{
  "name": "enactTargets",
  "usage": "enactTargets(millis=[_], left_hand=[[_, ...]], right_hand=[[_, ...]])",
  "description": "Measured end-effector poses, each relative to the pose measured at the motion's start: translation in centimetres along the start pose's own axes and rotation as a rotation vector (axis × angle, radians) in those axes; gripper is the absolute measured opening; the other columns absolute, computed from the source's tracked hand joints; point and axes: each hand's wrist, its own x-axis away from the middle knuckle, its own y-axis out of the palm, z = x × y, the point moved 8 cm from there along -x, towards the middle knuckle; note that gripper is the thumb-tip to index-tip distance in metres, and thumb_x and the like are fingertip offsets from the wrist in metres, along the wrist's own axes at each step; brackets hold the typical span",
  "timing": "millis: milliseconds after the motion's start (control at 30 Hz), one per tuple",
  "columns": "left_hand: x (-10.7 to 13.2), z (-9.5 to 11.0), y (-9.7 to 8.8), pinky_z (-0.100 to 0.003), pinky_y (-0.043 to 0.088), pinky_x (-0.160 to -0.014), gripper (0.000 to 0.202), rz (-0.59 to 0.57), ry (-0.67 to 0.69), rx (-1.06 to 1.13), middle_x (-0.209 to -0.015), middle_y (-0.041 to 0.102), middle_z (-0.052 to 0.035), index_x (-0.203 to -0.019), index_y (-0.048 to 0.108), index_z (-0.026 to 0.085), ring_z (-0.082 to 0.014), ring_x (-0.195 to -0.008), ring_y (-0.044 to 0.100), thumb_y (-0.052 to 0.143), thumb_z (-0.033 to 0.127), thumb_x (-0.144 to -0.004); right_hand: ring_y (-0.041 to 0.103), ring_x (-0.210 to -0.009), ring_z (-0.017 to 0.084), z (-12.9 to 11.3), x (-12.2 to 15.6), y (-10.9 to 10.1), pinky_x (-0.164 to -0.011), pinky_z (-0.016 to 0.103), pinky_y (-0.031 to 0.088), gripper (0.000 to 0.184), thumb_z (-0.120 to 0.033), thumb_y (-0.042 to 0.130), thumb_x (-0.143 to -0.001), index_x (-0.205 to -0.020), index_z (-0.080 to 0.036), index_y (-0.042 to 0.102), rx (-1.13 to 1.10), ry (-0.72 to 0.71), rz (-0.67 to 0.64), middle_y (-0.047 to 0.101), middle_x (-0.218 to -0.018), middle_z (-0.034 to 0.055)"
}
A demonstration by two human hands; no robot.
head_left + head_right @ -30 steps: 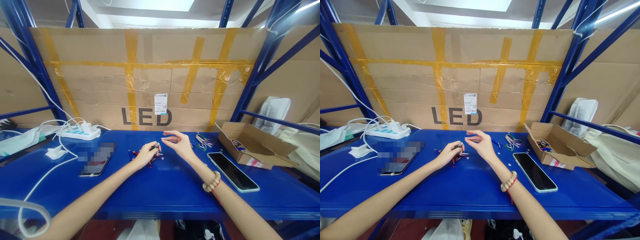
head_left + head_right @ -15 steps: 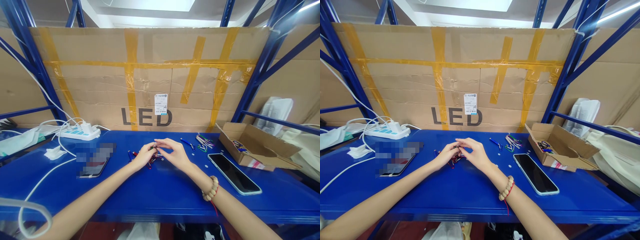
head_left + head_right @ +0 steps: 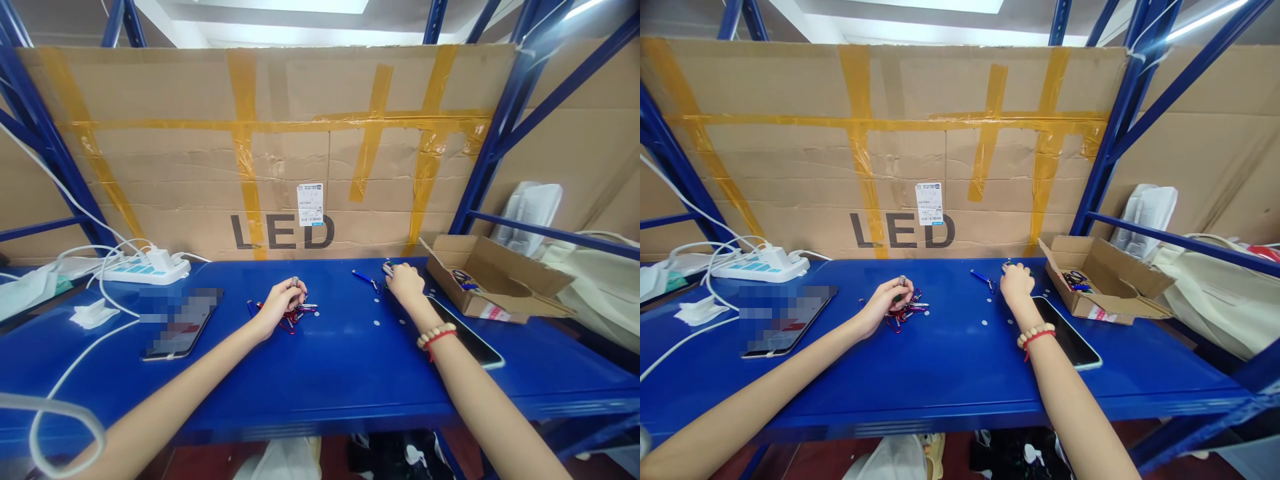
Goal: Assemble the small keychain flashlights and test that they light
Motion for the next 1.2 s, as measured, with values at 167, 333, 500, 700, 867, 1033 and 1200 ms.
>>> enactTargets(millis=[167,333,500,700,867,1033,1200], left_hand=[[0.0,0.1,-0.2,-0.019,0.019,-0.042,0.006,0.019,-0.004,0.015,-0.052,0.046,0.0044,-0.069,0.05,0.014,-0.0035,-0.04,0.031,0.047,0.019,-0.068],[0.1,0.5,-0.5,-0.019,0.019,-0.042,0.006,0.034,0.02,0.018,-0.051,0.045,0.0051,-0.069,0.05,0.014,-0.0038,-0.04,0.03,0.048,0.02,-0.068],[0.1,0.4,-0.2,-0.019,0.019,-0.042,0.006,0.024,0.004,0.027,-0.051,0.045,0.0051,-0.069,0.051,0.014,-0.0035,-0.039,0.029,0.047,0.019,-0.068],[0.3,0.6,-0.2,-0.019,0.018,-0.041,0.005,0.032,0.004,0.037,-0.051,0.045,0.005,-0.069,0.05,0.014,-0.0035,-0.04,0.03,0.049,0.019,-0.067],[0.4,0.5,-0.1,-0.018,0.019,-0.042,0.006,0.01,0.007,0.043,-0.052,0.046,0.0048,-0.07,0.048,0.014,-0.0032,-0.041,0.03,0.048,0.019,-0.068],[0.3,-0.4,0.1,-0.017,0.022,-0.041,0.017,0.002,-0.029,0.121,-0.064,0.054,0.004,-0.072,0.036,0.019,-0.0032,-0.042,0.035,0.052,0.018,-0.066],[0.4,-0.2,0.4,-0.018,0.028,-0.042,0.026,-0.018,0.0,0.107,-0.066,0.059,0.0014,-0.078,0.04,0.018,-0.0043,-0.043,0.042,0.056,0.038,-0.076]], right_hand=[[0.058,-0.103,0.027,1.2,-0.7,1.1,-0.078,0.034,0.047,0.024,-0.026,0.058,-0.079,-0.097,-0.012,0.067,-0.012,0.089,-0.061,0.065,-0.1,0.0162],[0.061,-0.1,0.025,1.6,-0.8,0.0,-0.079,0.033,0.047,0.034,-0.042,0.049,-0.085,-0.102,-0.019,0.068,-0.089,0.084,-0.056,0.066,-0.103,0.012],[0.061,-0.1,0.027,1.8,-0.2,0.0,-0.08,0.033,0.047,0.031,-0.034,0.074,-0.064,-0.092,-0.022,0.071,-0.08,0.08,-0.206,0.066,-0.105,0.0095],[0.062,-0.098,0.024,1.3,-0.2,0.3,-0.075,0.029,0.048,0.023,-0.021,0.068,-0.068,-0.09,-0.019,0.071,-0.061,0.045,-0.166,0.067,-0.103,0.0105],[0.063,-0.094,0.027,0.8,-0.6,-0.5,-0.071,0.032,0.047,0.017,-0.029,0.062,-0.075,-0.086,-0.02,0.072,-0.126,-0.04,-0.047,0.069,-0.096,0.0106],[0.065,-0.069,0.019,-3.4,1.1,-2.7,-0.059,0.026,0.047,0.029,-0.042,0.058,-0.077,-0.086,-0.019,0.072,-0.686,-0.331,0.086,0.071,-0.076,0.0063],[0.054,-0.048,0.01,-10.8,6.3,-2.1,-0.046,0.022,0.044,0.036,-0.046,0.064,-0.07,-0.082,-0.013,0.072,-1.09,-0.688,-0.289,0.068,-0.066,0.005]])
